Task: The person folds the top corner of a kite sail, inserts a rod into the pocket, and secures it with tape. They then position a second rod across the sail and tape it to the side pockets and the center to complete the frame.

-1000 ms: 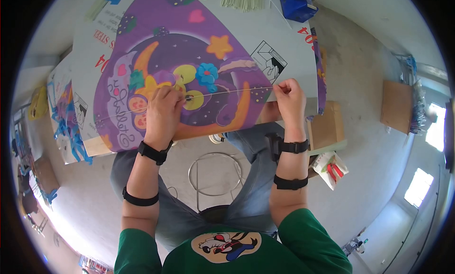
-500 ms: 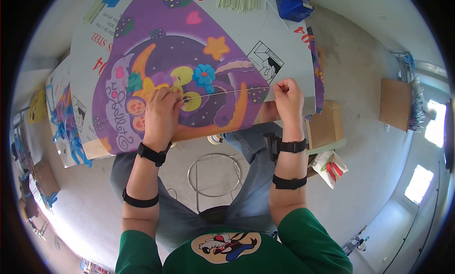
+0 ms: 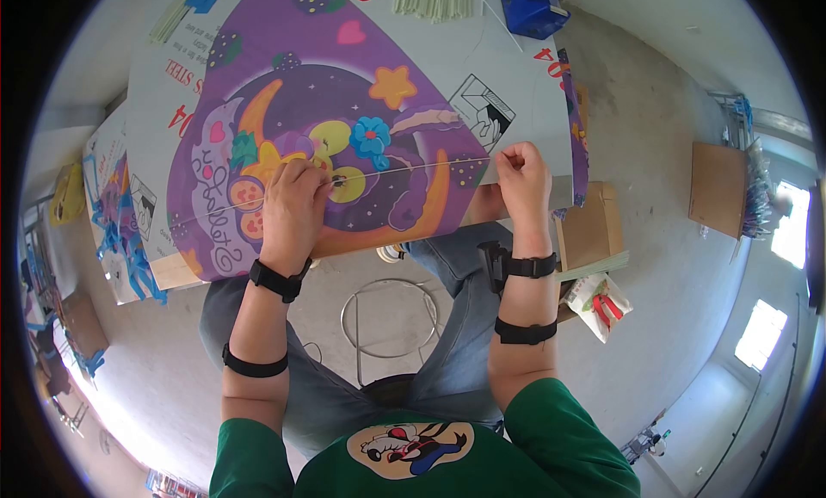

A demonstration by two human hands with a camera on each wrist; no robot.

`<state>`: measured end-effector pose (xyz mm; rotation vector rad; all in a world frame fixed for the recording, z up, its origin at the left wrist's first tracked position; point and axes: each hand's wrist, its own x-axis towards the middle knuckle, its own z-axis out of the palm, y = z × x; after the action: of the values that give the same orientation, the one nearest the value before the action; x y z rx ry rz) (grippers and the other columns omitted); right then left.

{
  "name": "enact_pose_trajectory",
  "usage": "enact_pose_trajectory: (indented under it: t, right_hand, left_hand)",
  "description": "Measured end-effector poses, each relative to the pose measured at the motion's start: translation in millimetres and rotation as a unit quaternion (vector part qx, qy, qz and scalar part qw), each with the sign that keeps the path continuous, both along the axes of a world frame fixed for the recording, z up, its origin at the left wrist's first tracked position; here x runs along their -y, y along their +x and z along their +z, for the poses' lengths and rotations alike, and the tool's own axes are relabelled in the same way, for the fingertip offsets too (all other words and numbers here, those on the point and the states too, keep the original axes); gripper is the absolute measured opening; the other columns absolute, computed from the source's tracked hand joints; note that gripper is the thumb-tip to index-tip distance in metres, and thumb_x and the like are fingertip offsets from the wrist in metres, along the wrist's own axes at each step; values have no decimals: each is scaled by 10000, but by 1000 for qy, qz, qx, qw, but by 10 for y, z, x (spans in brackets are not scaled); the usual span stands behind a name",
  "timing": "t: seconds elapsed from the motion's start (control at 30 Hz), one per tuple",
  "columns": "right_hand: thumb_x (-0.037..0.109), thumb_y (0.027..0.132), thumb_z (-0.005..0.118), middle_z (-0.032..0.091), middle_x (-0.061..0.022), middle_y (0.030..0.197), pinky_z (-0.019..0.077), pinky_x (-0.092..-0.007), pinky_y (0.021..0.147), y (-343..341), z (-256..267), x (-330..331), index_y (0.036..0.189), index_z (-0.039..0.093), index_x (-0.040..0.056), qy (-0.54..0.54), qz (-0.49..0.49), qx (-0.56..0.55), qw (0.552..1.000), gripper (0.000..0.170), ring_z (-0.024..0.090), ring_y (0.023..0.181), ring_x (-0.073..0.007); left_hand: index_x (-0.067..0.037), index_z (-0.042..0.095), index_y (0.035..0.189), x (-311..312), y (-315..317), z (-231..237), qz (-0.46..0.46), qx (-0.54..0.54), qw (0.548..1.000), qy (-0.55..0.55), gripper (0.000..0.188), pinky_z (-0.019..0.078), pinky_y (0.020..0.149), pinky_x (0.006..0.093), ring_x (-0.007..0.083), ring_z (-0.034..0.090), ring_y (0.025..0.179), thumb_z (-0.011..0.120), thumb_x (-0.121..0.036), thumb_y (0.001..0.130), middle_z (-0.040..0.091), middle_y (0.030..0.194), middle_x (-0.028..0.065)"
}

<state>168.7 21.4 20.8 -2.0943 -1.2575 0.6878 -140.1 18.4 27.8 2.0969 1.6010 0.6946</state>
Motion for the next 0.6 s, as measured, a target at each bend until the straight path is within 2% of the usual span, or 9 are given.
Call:
enact_pose_trajectory:
  t: [0.6]
  right_hand:
    - [111,829,641,619,-82,694,460,-313,567,-21,19,-9,826,588,20,-25,-11,-31,999,106,587,611,-196]
  left_hand:
    - [-60,631,809,15,-28,-47,15,11,1000,-1,124,457,769,392,273,564,866,684,-46,698,592,887,50]
